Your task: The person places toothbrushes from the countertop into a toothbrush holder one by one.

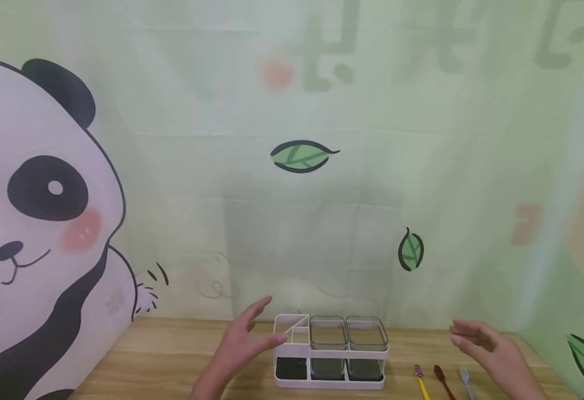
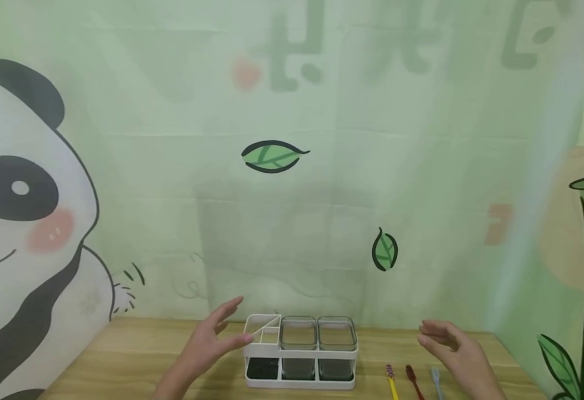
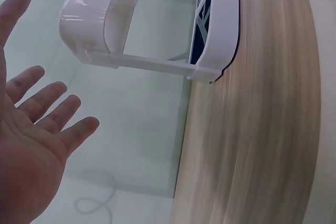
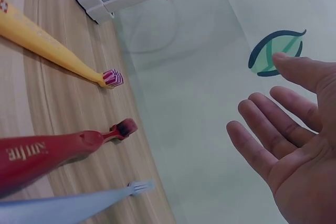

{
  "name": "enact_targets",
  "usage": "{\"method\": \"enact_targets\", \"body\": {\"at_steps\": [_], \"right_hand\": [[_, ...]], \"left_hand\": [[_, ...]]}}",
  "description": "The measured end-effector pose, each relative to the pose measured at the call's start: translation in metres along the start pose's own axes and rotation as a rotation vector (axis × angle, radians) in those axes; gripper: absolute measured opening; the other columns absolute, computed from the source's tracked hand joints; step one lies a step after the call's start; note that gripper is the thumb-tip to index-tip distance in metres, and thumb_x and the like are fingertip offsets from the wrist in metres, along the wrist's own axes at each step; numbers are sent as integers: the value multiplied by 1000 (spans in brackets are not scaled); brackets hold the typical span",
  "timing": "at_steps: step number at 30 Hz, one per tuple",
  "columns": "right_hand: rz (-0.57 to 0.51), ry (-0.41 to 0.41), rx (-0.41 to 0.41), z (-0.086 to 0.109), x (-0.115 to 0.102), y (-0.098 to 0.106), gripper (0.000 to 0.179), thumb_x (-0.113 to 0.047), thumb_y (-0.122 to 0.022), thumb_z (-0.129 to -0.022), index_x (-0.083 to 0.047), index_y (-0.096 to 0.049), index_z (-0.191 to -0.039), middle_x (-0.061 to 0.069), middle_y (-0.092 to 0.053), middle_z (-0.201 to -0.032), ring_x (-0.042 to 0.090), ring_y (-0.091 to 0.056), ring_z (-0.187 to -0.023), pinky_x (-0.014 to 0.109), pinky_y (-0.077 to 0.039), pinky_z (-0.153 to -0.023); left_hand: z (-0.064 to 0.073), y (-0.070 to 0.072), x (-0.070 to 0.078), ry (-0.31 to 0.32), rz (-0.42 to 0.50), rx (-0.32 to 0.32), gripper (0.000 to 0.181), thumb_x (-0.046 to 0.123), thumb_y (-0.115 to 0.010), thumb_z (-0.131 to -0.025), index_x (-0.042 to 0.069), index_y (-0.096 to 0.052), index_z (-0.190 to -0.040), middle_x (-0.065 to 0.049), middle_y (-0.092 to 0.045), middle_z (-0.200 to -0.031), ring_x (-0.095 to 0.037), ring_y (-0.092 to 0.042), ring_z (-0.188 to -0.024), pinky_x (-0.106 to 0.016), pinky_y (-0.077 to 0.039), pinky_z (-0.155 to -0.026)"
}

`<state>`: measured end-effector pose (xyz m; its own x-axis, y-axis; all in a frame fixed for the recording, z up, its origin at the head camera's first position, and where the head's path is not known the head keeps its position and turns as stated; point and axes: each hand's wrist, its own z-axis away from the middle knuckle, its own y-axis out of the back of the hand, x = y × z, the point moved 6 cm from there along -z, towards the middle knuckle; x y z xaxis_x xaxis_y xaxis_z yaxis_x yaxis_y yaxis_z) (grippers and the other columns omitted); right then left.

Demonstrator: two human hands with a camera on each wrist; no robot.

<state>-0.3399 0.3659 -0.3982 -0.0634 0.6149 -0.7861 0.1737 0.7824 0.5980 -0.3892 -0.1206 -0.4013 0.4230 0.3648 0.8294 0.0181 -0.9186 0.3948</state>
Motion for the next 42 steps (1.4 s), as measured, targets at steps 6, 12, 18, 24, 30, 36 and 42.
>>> {"method": "enact_targets", "body": {"at_steps": [6, 12, 18, 24, 30, 36, 42], "right_hand": [[11, -17, 3, 0, 5, 2, 67, -49, -68, -104, 4, -59, -145, 19, -67, -138, 19, -69, -111, 24, -57, -83], [-23, -48, -13, -2, 17, 1, 65, -47, -70, -103, 4, -60, -142, 18, -69, -135, 23, -70, -112, 31, -62, -85], [-94, -85, -48, -3, 32, -1, 66, -42, -70, -104, 10, -56, -143, 21, -69, -133, 33, -70, -116, 42, -64, -92], [-106, -85, -74, -4, 41, -1, 62, -37, -71, -104, 11, -57, -142, 20, -70, -129, 33, -71, -114, 43, -64, -92], [-20, -46, -90, -6, 48, 2, 55, -32, -72, -104, 11, -61, -136, 18, -72, -123, 29, -70, -109, 43, -63, -91], [61, -41, -123, -8, 56, 2, 52, -33, -71, -104, 9, -63, -134, 14, -74, -119, 26, -68, -107, 46, -61, -92], [-33, -94, -162, -7, 68, -1, 56, -28, -74, -103, 17, -59, -132, 11, -74, -112, 29, -71, -102, 41, -64, -85]], "left_hand": [[0, -3, -4, 10, 31, -16, 83, 39, -92, -84, 19, -54, -155, -14, -51, -159, -43, -46, -146, -63, -38, -120], [-1, -11, -8, 13, 49, -38, 81, 36, -92, -83, 14, -57, -153, -18, -53, -157, -51, -47, -141, -67, -40, -117], [-1, -16, -11, 19, 64, -43, 78, 34, -91, -84, 12, -58, -152, -21, -54, -154, -50, -49, -141, -65, -40, -117], [-2, -18, -13, 11, 72, -32, 80, 32, -90, -87, 6, -55, -153, -19, -54, -155, -43, -49, -143, -60, -42, -118], [-3, -20, -15, -17, 82, -34, 78, 31, -89, -88, 3, -55, -152, -22, -55, -153, -44, -50, -142, -58, -44, -117], [-3, -23, -15, -30, 106, -50, 74, 28, -89, -88, 0, -57, -149, -28, -55, -151, -47, -50, -141, -57, -46, -116], [-1, -24, -14, -32, 98, -59, 74, 29, -89, -88, -1, -57, -148, -26, -56, -151, -48, -51, -140, -56, -48, -114]]}}
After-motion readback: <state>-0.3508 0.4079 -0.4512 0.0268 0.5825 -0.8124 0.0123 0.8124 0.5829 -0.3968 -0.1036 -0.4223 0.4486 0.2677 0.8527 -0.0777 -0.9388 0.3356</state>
